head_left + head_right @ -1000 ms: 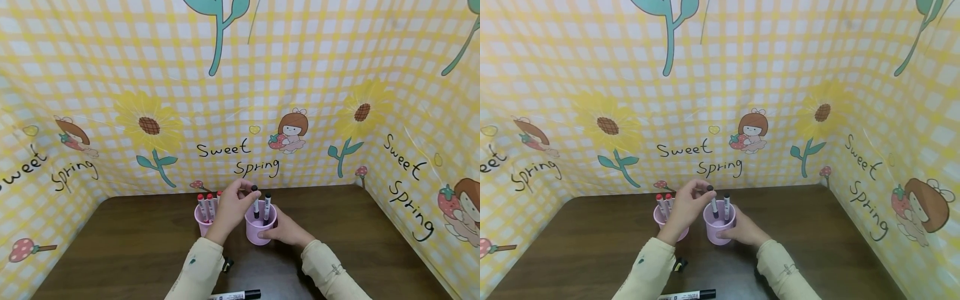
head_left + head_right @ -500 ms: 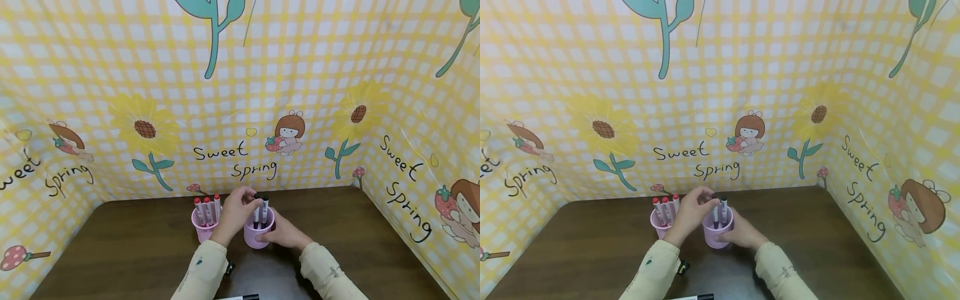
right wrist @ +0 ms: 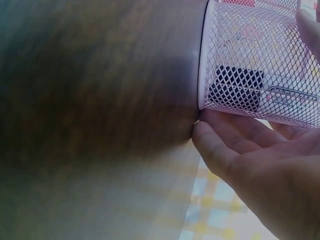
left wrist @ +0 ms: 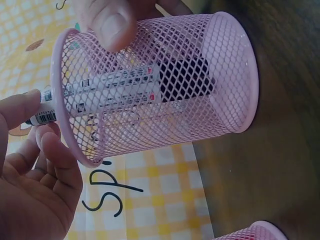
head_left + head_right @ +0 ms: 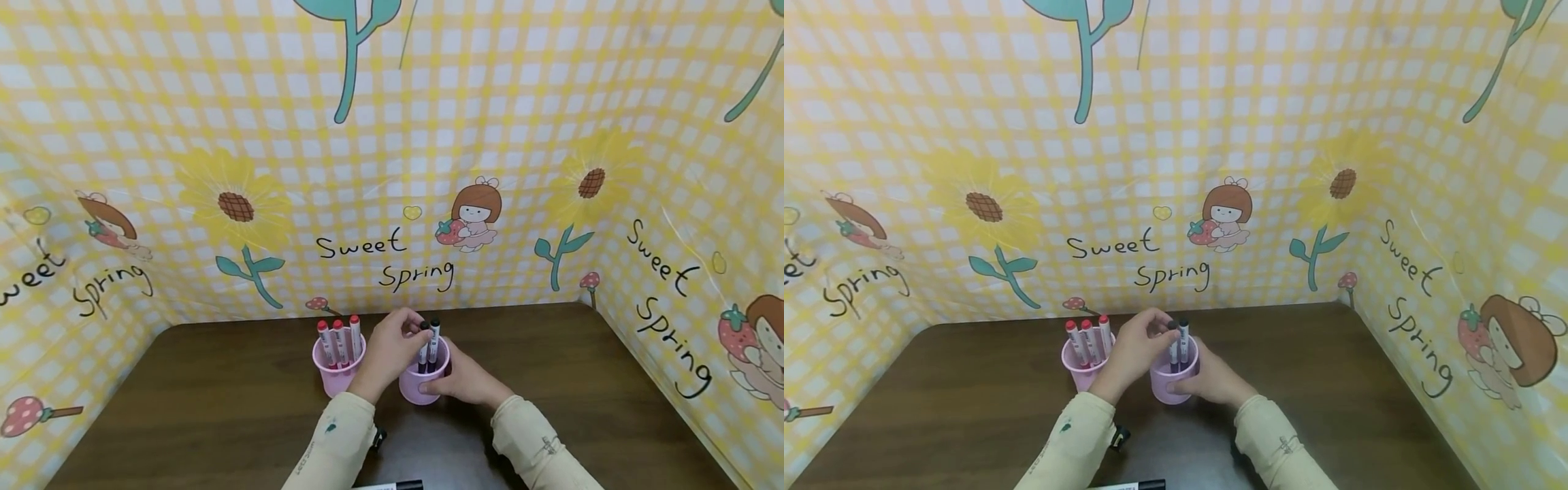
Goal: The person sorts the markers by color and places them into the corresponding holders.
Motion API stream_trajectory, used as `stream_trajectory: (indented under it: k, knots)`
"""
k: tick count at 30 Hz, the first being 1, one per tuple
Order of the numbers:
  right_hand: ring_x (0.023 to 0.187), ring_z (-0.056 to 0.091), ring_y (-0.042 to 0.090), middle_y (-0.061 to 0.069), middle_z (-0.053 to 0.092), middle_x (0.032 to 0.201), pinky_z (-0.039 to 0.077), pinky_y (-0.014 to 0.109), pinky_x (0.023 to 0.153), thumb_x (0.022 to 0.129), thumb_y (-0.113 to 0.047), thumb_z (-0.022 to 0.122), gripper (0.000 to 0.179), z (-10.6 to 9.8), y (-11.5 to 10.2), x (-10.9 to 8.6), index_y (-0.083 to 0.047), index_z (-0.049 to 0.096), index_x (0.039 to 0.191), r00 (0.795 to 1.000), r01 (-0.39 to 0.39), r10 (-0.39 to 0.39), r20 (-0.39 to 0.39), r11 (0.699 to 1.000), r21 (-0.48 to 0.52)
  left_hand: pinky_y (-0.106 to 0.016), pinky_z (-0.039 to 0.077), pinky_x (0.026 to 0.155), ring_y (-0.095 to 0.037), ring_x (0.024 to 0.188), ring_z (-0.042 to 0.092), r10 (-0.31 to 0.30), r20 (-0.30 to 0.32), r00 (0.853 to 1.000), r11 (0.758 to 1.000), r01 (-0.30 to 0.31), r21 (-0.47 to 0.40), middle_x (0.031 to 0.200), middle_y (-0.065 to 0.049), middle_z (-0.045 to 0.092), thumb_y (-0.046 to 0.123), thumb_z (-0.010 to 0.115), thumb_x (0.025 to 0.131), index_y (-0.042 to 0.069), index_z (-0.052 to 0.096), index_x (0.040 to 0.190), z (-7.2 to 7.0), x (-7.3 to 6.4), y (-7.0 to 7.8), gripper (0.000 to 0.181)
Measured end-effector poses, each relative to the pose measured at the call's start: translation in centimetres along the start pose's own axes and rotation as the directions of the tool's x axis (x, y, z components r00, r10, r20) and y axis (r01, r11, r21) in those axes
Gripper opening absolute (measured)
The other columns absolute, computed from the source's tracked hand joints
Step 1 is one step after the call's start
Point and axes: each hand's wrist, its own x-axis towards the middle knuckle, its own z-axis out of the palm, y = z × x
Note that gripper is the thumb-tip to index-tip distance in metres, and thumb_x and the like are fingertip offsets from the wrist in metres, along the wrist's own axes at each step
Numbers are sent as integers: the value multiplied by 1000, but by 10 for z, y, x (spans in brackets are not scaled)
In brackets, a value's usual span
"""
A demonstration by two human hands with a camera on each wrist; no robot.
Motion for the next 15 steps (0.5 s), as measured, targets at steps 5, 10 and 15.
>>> stream_trajectory:
  k: [5, 10, 15]
  knots:
    - [114, 58, 28, 14, 58, 129, 46, 38, 97, 80, -20, 86, 82, 0, -2, 1, -3, 38, 144, 1000, 7, -7, -5, 1000, -7, -37, 52, 79, -19, 92, 58, -6, -1, 1000, 1000, 6, 9, 97, 3, 60, 29, 75, 92, 21, 64, 104, -1, 0, -1, 18]
    - [114, 58, 28, 14, 57, 130, 46, 41, 97, 80, -21, 86, 82, 0, -4, 1, -2, 38, 143, 1000, 6, -6, -9, 1000, -15, -38, 52, 81, -20, 93, 58, -16, -1, 1000, 1000, 16, 8, 99, 2, 59, 28, 76, 92, 19, 64, 105, -2, 0, 0, 19]
    - [115, 57, 26, 15, 57, 131, 45, 43, 98, 80, -22, 86, 83, 0, -1, 0, -1, 37, 144, 1000, 1, -2, -8, 1000, -18, -38, 53, 81, -21, 95, 58, -27, 6, 1000, 1000, 27, 0, 101, 1, 59, 26, 76, 92, 18, 63, 105, -1, -1, 1, 19]
